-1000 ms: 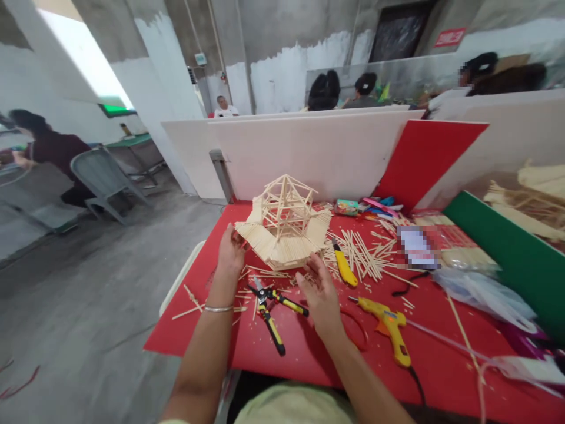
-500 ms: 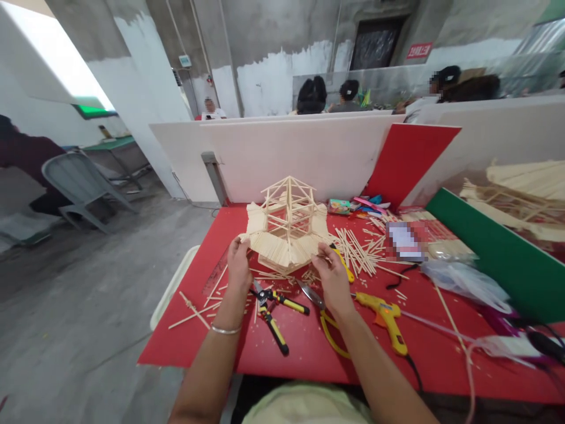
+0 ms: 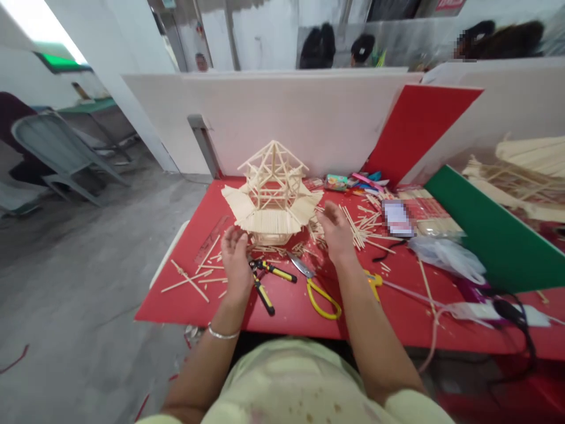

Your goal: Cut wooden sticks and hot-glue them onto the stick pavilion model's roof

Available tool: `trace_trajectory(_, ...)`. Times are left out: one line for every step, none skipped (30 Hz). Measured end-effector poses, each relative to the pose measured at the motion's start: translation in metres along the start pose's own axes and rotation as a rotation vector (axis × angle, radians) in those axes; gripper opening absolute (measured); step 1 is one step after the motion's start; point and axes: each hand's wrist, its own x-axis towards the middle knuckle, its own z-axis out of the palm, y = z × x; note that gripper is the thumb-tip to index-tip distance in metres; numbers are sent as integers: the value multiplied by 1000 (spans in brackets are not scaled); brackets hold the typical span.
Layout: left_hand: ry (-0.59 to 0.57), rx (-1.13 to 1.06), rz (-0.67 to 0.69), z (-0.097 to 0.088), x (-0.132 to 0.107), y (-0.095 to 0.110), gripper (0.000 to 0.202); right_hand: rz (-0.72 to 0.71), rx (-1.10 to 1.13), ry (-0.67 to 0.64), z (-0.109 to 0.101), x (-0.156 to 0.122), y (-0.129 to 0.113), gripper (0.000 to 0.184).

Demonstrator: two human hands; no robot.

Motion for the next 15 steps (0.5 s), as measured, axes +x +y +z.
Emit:
trace_trajectory(17, 29, 10, -5, -1, 0, 32, -21, -44, 21, -9, -11, -1, 53)
trace_trajectory(10, 69, 16, -11, -3, -1, 26, -38, -87, 29, -18, -24, -2, 51)
trace_trajectory(-10, 120, 23, -17, -4, -3, 23, -44, -131, 15, -27, -37, -3, 47)
trace_trajectory(-46, 179, 32, -23, -6, -6, 22, -39, -182, -15, -36, -50, -4, 43)
trace_trajectory(-93, 245, 42, -29, -8, -9, 23, -22, -236, -59, -43, -63, -4, 40)
trace_trajectory(-139, 313, 55, -34, -10, -12, 23, -2, -296, -98, -49, -74, -4, 36)
trace_trajectory(-178, 376, 67, -37, -12, -15, 23, 14, -361, -143, -53, -83, -3, 33)
trace_trajectory(-213, 433, 76, -40, -15, -18, 23, 22, -432, -190, -56, -90, -3, 30)
trace_trajectory(-244, 484, 82, -42, -16, -22, 22, 21, -507, -238, -57, -95, -2, 27)
trace_trajectory(-274, 531, 85, -43, -18, -24, 22, 13, -586, -285, -57, -97, -2, 26)
trace_trajectory(-301, 577, 87, -43, -19, -27, 21, 2, -667, -325, -56, -98, -3, 26)
trace_trajectory(-331, 624, 91, -44, -19, -28, 21, -8, -751, -358, -54, -98, -4, 25)
trace_trajectory(-364, 672, 98, -44, -19, -30, 20, -11, -838, -382, -52, -97, -6, 25)
trace_trajectory(-396, 718, 108, -45, -18, -30, 20, -6, -929, -399, -49, -95, -8, 25)
trace_trajectory(-425, 759, 120, -45, -17, -30, 19, 7, -1022, -414, -47, -93, -10, 26)
